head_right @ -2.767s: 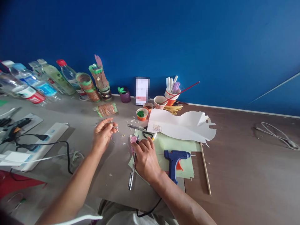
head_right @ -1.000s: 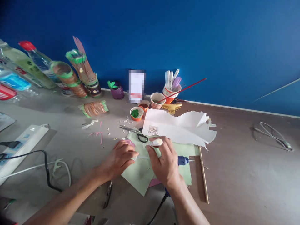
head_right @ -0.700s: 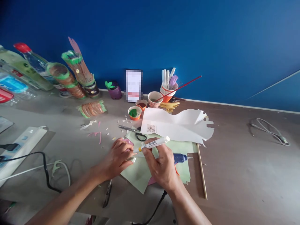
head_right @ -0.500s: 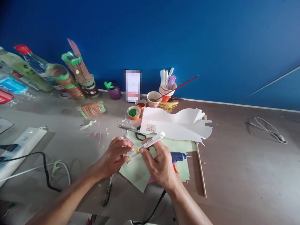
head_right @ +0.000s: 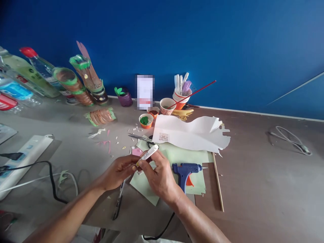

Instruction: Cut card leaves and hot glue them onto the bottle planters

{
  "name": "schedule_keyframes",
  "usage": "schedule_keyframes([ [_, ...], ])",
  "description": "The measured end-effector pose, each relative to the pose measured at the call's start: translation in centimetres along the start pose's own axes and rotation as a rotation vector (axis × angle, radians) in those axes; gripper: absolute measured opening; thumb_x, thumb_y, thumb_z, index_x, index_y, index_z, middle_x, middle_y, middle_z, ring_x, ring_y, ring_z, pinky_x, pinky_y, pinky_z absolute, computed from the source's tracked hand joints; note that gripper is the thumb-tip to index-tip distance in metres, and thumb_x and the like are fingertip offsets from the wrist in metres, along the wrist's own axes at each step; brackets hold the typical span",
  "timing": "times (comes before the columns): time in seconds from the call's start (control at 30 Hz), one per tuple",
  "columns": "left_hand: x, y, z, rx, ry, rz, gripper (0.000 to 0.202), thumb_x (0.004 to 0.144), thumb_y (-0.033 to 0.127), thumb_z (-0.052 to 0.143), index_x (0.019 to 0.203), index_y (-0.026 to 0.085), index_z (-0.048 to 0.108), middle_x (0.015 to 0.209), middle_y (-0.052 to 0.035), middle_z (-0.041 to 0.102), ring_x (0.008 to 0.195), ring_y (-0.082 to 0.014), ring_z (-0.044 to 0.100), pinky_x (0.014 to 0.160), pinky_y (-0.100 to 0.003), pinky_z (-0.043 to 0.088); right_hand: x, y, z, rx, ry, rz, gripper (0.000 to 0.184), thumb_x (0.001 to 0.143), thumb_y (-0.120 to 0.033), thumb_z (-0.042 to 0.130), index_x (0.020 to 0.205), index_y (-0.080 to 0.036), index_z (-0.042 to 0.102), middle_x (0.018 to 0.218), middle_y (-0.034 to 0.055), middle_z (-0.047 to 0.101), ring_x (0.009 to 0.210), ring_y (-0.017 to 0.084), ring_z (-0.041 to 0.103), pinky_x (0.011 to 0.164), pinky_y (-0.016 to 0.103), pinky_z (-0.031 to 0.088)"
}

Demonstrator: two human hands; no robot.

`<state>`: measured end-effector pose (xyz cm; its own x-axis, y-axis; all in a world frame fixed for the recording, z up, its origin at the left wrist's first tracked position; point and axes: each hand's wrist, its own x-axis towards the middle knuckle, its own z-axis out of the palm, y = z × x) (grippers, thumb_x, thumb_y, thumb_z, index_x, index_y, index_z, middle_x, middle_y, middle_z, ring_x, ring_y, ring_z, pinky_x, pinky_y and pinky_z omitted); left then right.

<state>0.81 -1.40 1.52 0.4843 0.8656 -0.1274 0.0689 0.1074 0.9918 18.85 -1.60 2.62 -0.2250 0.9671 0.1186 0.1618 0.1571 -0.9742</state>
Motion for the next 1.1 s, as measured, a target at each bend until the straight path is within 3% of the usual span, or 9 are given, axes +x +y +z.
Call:
schedule_keyframes([
  [0.27,0.2,0.1,0.3,-0.145,-0.063,-0.071,0.020,0.090,0.035,0.054,0.089,0.016,0.057,0.078,-0.0011,0.055,0.072,-0.0120,0.049,0.067,-0.025,0.042,-0.2,1.5,1.5,0.327,-0.053,0.023,0.005,0.093,-0.025,0.055,0.092,-0.022,0.059,0.092,0.0027,0.058,0.064,0.012,0.057,0.061,0.029,0.052],
  [0.5,0.1,0.0,0.4,-0.025,-0.059,-0.090,0.016,0.090,0.026,0.047,0.089,0.015,0.058,0.078,-0.0007,0.053,0.071,-0.0121,0.046,0.067,-0.025,0.041,-0.5,1.2,1.4,0.157,-0.054,-0.002,0.013,0.092,-0.019,0.052,0.088,-0.022,0.063,0.090,0.0026,0.070,0.067,0.013,0.062,0.064,0.028,0.053],
  [0.63,-0.1,0.5,0.6,0.019,-0.051,-0.045,0.028,0.093,0.024,0.043,0.112,0.017,0.061,0.107,-0.0071,0.062,0.088,-0.0160,0.054,0.080,-0.029,0.045,-0.7,0.9,1.1,-0.017,-0.011,-0.144,0.015,0.091,-0.015,0.053,0.096,-0.022,0.064,0.104,0.0077,0.071,0.100,0.021,0.068,0.082,0.034,0.056],
  [0.73,-0.2,0.9,0.8,0.028,-0.066,0.014,0.035,0.094,0.019,0.038,0.121,0.020,0.060,0.116,-0.0079,0.063,0.100,-0.0186,0.057,0.089,-0.031,0.046,-0.9,0.9,1.1,-0.101,-0.016,-0.225,0.016,0.092,-0.013,0.051,0.100,-0.022,0.062,0.112,0.0096,0.071,0.109,0.021,0.066,0.089,0.035,0.056],
  [0.83,-0.3,0.8,1.0,0.110,-0.030,0.093,0.034,0.090,0.012,0.038,0.114,0.020,0.062,0.106,-0.0059,0.065,0.098,-0.0173,0.058,0.090,-0.029,0.047,-1.1,1.0,1.1,-0.154,-0.027,-0.273,0.017,0.093,-0.012,0.051,0.103,-0.022,0.061,0.117,0.0097,0.069,0.112,0.019,0.065,0.094,0.034,0.054],
  [0.97,-0.4,0.6,1.2,0.212,0.042,0.134,0.026,0.087,0.008,0.039,0.097,0.017,0.061,0.088,-0.0034,0.062,0.082,-0.0148,0.057,0.079,-0.027,0.048,-1.3,1.0,1.1,-0.182,-0.026,-0.329,0.019,0.093,-0.011,0.052,0.106,-0.023,0.059,0.121,0.0093,0.068,0.114,0.018,0.064,0.096,0.032,0.054],
  [1.1,-0.4,0.5,1.5,0.281,0.078,0.186,0.022,0.086,0.005,0.039,0.090,0.016,0.058,0.088,-0.0051,0.061,0.084,-0.0158,0.056,0.076,-0.027,0.048,-1.4,1.0,1.1,-0.200,-0.010,-0.394,0.025,0.092,-0.008,0.051,0.111,-0.023,0.058,0.121,0.0099,0.068,0.116,0.019,0.064,0.098,0.033,0.054],
])
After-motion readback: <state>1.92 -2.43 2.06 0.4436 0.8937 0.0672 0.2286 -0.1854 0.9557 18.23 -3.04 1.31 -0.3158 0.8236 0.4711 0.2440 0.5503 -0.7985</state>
